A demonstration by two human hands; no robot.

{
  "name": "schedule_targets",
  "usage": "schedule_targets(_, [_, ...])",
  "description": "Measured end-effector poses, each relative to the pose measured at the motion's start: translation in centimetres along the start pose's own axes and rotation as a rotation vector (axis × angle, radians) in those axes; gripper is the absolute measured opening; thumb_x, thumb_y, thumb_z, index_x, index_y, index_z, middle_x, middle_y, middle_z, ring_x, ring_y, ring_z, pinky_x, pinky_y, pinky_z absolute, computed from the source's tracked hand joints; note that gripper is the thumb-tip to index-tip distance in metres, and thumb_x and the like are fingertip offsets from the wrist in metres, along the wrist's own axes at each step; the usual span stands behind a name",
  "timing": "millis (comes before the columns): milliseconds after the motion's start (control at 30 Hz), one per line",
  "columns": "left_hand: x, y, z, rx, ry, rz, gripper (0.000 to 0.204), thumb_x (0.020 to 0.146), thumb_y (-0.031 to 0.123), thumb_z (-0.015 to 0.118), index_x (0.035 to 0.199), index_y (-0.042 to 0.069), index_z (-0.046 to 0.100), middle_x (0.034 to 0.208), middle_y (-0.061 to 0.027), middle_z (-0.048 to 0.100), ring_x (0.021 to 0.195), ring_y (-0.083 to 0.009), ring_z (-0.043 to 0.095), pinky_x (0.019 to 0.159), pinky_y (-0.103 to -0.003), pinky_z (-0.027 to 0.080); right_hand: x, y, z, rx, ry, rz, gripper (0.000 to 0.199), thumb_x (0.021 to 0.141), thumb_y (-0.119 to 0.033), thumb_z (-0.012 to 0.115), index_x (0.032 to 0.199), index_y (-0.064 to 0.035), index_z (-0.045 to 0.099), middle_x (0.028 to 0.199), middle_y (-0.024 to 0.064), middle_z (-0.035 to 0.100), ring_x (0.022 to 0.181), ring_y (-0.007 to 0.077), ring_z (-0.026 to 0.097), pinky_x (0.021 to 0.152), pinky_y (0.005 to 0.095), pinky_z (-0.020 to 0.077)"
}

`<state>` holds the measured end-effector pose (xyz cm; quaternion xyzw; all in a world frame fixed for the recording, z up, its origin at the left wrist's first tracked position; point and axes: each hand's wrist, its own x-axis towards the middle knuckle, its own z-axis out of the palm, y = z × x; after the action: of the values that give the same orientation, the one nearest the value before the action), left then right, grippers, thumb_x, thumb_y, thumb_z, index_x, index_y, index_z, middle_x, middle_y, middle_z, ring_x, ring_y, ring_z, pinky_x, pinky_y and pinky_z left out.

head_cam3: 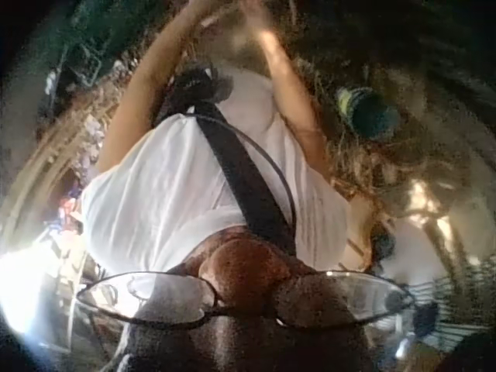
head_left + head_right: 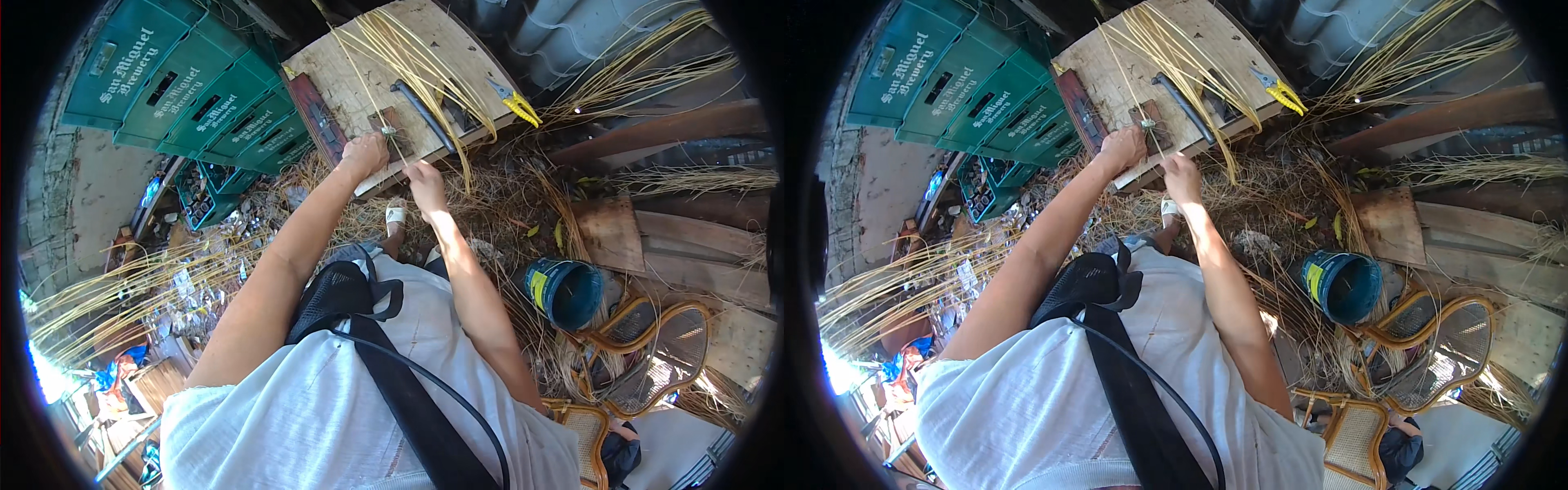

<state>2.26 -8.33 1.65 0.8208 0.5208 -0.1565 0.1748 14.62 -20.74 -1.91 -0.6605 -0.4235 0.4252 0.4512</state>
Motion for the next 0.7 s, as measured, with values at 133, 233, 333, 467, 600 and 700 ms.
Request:
schedule_targets(133, [-1.1,-0.1,-0.9,-0.036,-0.019,-0.005,0.034,0.086,0.025,0.047,0.102,0.000,0.062,0.105,-0.0235,0.064,0.097,-0.0373,0.064,0.085,-0.041,0.051,-13.9,-1.2,-7.3,-0.044,-0.016,-0.120,0.022,0.089,-0.018,0.052,0.088,-0.0001,0.064,0.080,0.0119,0.063,0.071,0.0235,0.058,0.067,0.0343,0.0453])
schedule_targets(233, [-0.7,-0.3,0.3,0.010,0.117,-0.010,0.034,0.086,0.026,0.048,0.102,0.001,0.063,0.104,-0.0230,0.064,0.096,-0.0372,0.064,0.084,-0.040,0.052,-26.0,-1.0,-13.3,0.196,-0.106,0.630,0.022,0.091,-0.020,0.056,0.094,0.0002,0.062,0.070,0.0000,0.052,0.064,0.0094,0.048,0.058,0.0261,0.0391])
schedule_targets(333, [-0.2,-0.3,-0.1,-0.008,0.036,0.007,0.035,0.087,0.027,0.047,0.104,0.000,0.062,0.108,-0.0238,0.063,0.099,-0.0371,0.063,0.085,-0.040,0.052,-29.3,-1.6,-14.7,0.299,-0.144,0.677,0.024,0.093,-0.026,0.054,0.093,-0.0047,0.065,0.070,-0.0002,0.053,0.062,0.0091,0.048,0.055,0.0247,0.0390])
schedule_targets(467, [3.5,-2.7,3.7,0.070,-0.007,0.069,0.036,0.087,0.028,0.047,0.106,0.000,0.060,0.109,-0.0248,0.062,0.102,-0.0371,0.062,0.086,-0.040,0.051,-21.2,-0.6,-14.1,0.318,-0.360,0.920,0.037,0.098,-0.039,0.043,0.095,-0.0098,0.065,0.070,0.0021,0.057,0.065,0.0116,0.054,0.063,0.0248,0.0440])
schedule_targets(600, [0.9,-0.7,0.8,-0.021,0.028,0.009,0.035,0.088,0.027,0.045,0.105,0.000,0.060,0.108,-0.0245,0.062,0.101,-0.0374,0.062,0.087,-0.040,0.050,-8.3,3.5,-10.3,1.023,-0.559,0.706,0.062,0.095,-0.049,0.045,0.139,-0.0054,0.037,0.120,0.0116,0.056,0.096,0.0238,0.060,0.077,0.0346,0.0519])
schedule_targets(700, [0.3,-0.3,0.1,0.008,0.022,0.021,0.035,0.089,0.026,0.043,0.106,0.000,0.060,0.108,-0.0243,0.063,0.102,-0.0368,0.062,0.088,-0.040,0.050,0.1,-0.6,-5.9,0.877,-0.666,0.536,0.057,0.090,-0.040,0.050,0.132,-0.0022,0.042,0.125,0.0168,0.054,0.110,0.0287,0.056,0.091,0.0471,0.0463])
